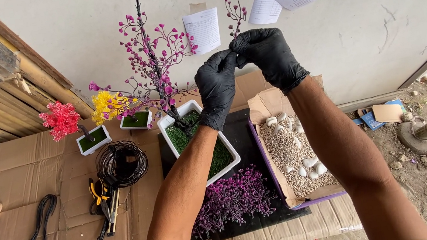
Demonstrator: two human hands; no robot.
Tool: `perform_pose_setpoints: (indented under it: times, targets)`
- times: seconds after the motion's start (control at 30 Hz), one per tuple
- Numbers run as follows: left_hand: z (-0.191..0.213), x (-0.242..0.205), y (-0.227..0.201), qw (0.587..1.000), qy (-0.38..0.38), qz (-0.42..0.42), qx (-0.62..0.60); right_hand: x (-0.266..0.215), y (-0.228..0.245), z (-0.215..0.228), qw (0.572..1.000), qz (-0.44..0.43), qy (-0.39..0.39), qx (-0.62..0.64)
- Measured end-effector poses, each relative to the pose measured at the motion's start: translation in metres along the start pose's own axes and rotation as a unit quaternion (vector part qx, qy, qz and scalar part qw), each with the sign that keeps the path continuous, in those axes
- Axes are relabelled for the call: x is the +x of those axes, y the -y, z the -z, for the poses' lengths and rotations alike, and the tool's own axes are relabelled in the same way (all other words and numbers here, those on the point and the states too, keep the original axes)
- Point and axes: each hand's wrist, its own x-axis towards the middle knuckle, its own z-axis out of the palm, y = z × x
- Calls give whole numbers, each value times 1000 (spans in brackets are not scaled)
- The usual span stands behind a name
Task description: The person assembles a decorative artificial tree by attaching purple leafy branches to a black wire frame. They pick up individual branches from a pile on the table and insert them into the branches of the tree, which is planted in a white rectangular pot filled with green artificial moss. The person adjusts the placement of the leaves to create a full appearance.
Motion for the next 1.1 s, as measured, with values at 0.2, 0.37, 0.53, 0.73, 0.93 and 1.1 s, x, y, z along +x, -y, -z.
perform_pose_setpoints:
  times: [0.2, 0.37, 0.53, 0.73, 0.93, 1.1]
  targets:
    - [2, -2, -6, 999, -11, 22, 22, -2, -4, -4, 999, -1, -5, 35]
    - [9, 6, -14, 999, -11, 24, 44, -10, 4, -14, 999, 16, -20, 25]
    - [9, 5, -15, 999, 2, 27, 41, -3, -11, -13, 998, 40, -42, 27]
    - [11, 4, -21, 999, -17, 32, 41, -18, 11, -28, 994, -27, -57, 89]
    - [8, 3, -18, 999, -8, 30, 29, -20, 14, -27, 989, -76, -59, 116]
    - [10, 2, -16, 999, -19, 17, 44, -26, 20, -32, 980, -95, -68, 159]
